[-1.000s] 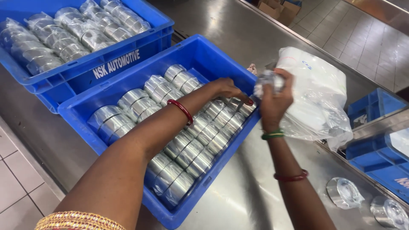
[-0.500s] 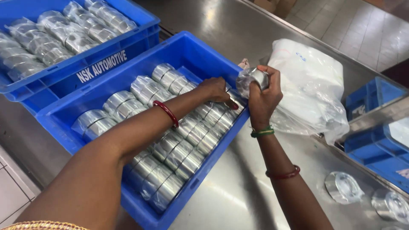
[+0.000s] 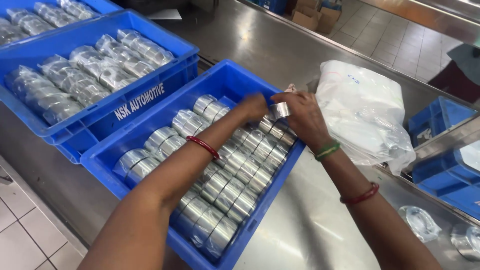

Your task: The person places cylindrical metal components into plastic bags by hand and then organizes the bagged parts into blue plastic crates on an assembly table.

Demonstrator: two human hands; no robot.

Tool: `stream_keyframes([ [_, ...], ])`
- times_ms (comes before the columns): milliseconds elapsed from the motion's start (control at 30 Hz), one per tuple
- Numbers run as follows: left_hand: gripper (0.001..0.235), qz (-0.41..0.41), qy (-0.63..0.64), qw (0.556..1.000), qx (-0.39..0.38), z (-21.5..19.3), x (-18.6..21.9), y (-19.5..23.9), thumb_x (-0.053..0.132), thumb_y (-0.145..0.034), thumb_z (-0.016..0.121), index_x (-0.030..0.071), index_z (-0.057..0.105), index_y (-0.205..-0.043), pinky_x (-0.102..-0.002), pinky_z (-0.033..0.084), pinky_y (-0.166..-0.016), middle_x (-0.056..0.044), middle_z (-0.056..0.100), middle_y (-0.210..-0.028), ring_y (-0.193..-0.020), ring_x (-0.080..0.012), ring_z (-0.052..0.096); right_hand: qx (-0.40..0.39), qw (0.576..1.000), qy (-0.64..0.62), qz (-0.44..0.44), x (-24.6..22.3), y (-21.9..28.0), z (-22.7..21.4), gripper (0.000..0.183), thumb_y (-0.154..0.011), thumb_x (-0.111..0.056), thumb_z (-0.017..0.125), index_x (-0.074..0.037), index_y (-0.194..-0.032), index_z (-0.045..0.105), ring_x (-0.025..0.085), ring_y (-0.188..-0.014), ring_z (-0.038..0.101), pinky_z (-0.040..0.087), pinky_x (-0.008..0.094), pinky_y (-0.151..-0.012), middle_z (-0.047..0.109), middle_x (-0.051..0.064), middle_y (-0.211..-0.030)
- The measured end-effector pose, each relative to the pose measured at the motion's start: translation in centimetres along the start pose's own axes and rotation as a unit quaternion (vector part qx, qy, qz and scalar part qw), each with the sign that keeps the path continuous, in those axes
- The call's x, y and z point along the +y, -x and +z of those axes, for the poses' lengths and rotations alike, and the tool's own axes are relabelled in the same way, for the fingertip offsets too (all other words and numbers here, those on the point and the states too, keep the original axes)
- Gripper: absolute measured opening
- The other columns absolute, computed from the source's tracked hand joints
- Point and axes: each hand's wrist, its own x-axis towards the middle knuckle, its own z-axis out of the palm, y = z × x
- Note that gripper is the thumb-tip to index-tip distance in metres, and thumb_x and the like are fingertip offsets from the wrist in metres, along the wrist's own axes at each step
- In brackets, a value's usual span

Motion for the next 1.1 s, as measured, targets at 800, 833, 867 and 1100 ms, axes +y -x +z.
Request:
stream_keyframes([
  [800,0.037,0.017,-0.207,0.978,0.036,0.6,2.0,3.6,0.028,-0.105,0.046,0.004,0.061,-0.129,-0.053,0.051,-0.1,-0.025,0.071,-0.12,-0.115,-0.0414,0.067,-0.151,0.965,0.174,0.123,4.7,1.5,6.3,0.015,-0.078,-0.016,0.074,-0.004,-0.069,0.076,0.037,-0.078,0.071,0.057,0.048,-0.078,0.073,0.02,-0.077],
  [833,0.036,0.019,-0.251,0.966,0.058,1.7,1.5,2.7,0.021,-0.103,0.047,0.003,0.06,-0.131,-0.054,0.054,-0.095,-0.032,0.063,-0.127,-0.111,-0.0435,0.069,-0.163,0.962,0.199,0.095,5.3,1.7,6.9,0.014,-0.079,-0.016,0.073,-0.004,-0.072,0.075,0.037,-0.078,0.071,0.058,0.047,-0.077,0.072,0.021,-0.077],
  [867,0.036,0.021,-0.295,0.952,0.08,2.9,1.0,1.9,0.014,-0.102,0.048,0.001,0.059,-0.133,-0.055,0.057,-0.089,-0.038,0.056,-0.133,-0.106,-0.0457,0.07,-0.176,0.956,0.224,0.066,5.9,1.9,7.5,0.013,-0.079,-0.015,0.073,-0.003,-0.074,0.075,0.036,-0.077,0.072,0.059,0.045,-0.075,0.071,0.022,-0.077],
  [1100,0.053,0.089,-0.346,0.932,0.06,3.9,2.0,3.8,0.05,-0.09,0.069,0.007,0.067,-0.122,-0.063,0.048,-0.098,-0.022,0.064,-0.13,-0.127,-0.0449,0.058,-0.05,0.978,0.045,0.196,-4.8,8.2,0.6,0.019,-0.083,-0.012,0.073,-0.016,-0.099,0.082,0.031,-0.082,0.072,0.058,0.044,-0.076,0.074,0.012,-0.092],
])
